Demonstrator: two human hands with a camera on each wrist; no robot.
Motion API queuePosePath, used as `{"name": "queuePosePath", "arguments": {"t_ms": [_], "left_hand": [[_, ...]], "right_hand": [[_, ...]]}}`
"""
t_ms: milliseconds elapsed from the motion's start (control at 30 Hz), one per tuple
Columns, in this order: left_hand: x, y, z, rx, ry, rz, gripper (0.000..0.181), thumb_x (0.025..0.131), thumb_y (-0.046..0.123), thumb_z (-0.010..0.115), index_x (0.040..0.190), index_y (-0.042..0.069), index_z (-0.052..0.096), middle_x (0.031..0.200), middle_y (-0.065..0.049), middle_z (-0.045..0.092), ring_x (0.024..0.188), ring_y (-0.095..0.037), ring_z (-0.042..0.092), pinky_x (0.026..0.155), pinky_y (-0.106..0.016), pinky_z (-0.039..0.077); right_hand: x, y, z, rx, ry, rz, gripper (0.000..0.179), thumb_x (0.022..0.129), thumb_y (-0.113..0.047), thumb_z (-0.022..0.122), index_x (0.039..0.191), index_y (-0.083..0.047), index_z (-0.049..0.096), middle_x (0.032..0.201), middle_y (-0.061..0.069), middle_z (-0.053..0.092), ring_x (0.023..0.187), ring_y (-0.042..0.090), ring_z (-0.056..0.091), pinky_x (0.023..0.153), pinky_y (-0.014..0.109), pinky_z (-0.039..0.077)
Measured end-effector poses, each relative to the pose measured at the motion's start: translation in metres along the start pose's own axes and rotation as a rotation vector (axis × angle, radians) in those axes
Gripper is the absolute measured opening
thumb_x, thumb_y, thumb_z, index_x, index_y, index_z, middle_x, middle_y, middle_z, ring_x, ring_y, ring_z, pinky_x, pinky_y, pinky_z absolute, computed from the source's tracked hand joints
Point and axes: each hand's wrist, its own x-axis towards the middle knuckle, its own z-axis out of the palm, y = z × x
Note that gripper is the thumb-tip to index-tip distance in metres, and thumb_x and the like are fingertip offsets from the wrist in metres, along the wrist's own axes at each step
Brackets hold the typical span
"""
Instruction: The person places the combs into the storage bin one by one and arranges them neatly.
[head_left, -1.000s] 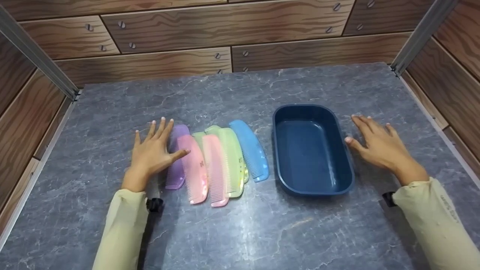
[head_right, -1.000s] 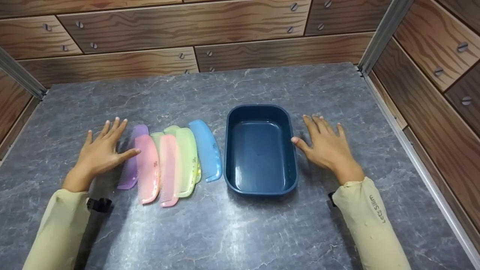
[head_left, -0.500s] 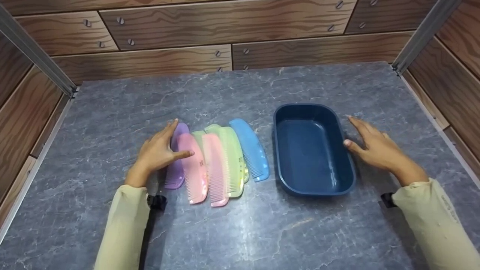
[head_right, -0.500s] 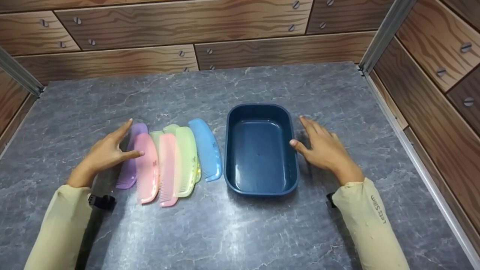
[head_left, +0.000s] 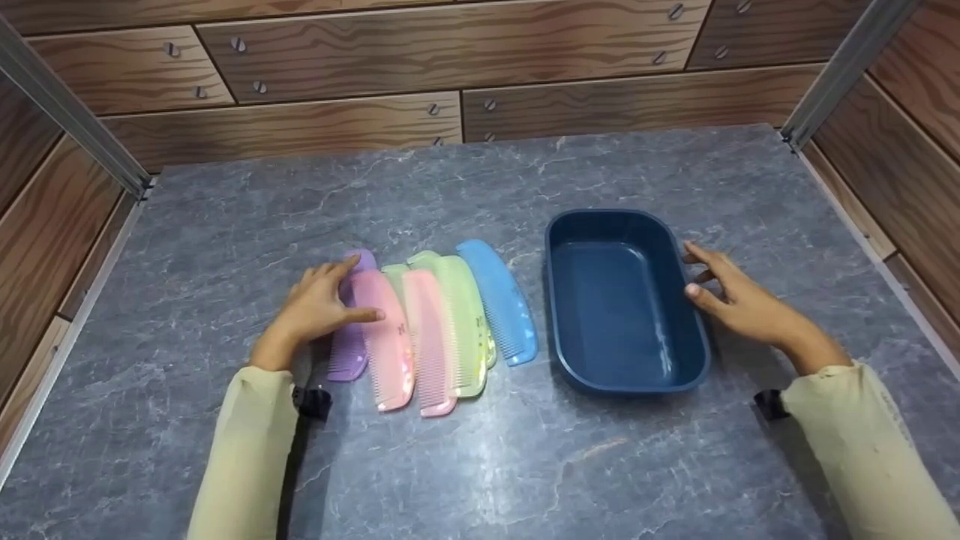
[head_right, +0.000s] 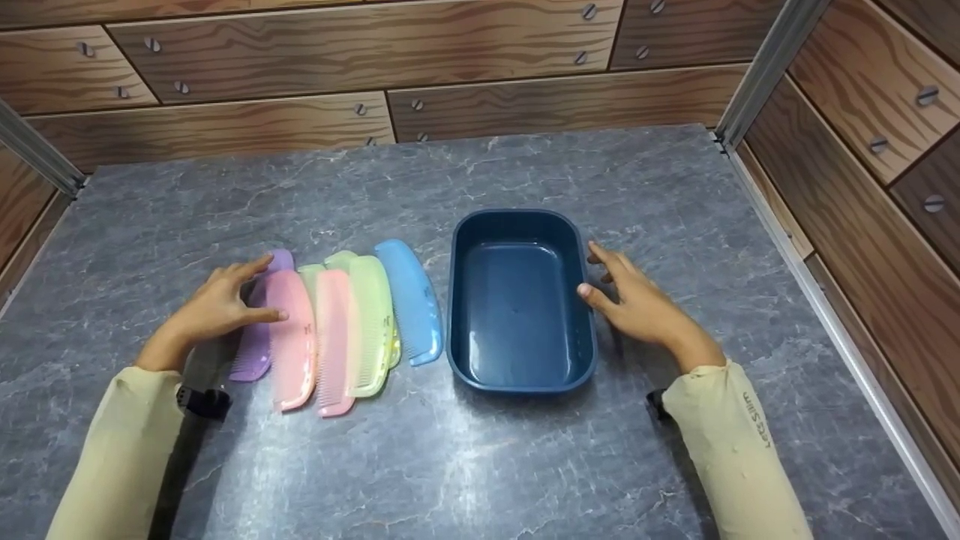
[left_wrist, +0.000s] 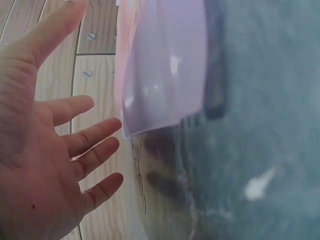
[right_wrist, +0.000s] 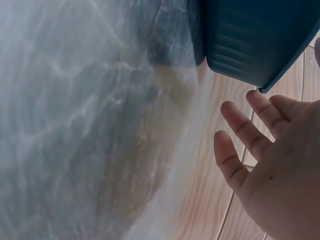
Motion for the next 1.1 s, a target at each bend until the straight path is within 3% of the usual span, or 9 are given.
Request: {"name": "queuePosePath", "arguments": {"t_ms": [100,200,600,1100], "left_hand": [[0.0024,-0.0009,-0.0001,-0.007,-0.006,0.007,0.103,0.069,0.057,0.077,0.150,0.010,0.034,0.145,-0.025,0.039,0.126,-0.041,0.036,0.105,-0.061,0.028],[0.0042,-0.0017,0.0005,-0.011,-0.015,0.006,0.100,0.069,0.055,0.078,0.148,0.008,0.038,0.141,-0.027,0.040,0.120,-0.040,0.036,0.101,-0.059,0.031],[0.0064,-0.0030,0.0014,-0.001,-0.019,0.001,0.094,0.068,0.045,0.081,0.143,0.004,0.043,0.130,-0.028,0.041,0.110,-0.039,0.035,0.095,-0.054,0.032],[0.0107,0.0003,0.0001,0.004,-0.046,0.003,0.085,0.069,0.039,0.081,0.135,-0.002,0.045,0.128,-0.028,0.041,0.116,-0.043,0.034,0.100,-0.057,0.029]], "right_hand": [[-0.0020,0.0014,0.0004,0.028,0.010,-0.005,0.061,0.102,-0.018,0.046,0.153,-0.004,0.016,0.142,0.023,0.035,0.107,-0.001,0.043,0.081,0.015,0.039],[-0.0034,0.0033,0.0011,0.074,0.003,-0.006,0.061,0.102,-0.015,0.046,0.153,-0.004,0.016,0.142,0.024,0.033,0.103,-0.010,0.041,0.081,0.010,0.039],[-0.0052,0.0001,0.0016,0.152,-0.075,0.112,0.070,0.100,-0.019,0.051,0.156,-0.014,0.011,0.143,0.021,0.031,0.104,0.005,0.045,0.080,0.021,0.047],[-0.0069,-0.0002,0.0036,0.326,-0.081,0.170,0.073,0.096,-0.015,0.057,0.154,-0.007,0.014,0.132,0.020,0.036,0.096,0.001,0.054,0.078,0.018,0.047]]}}
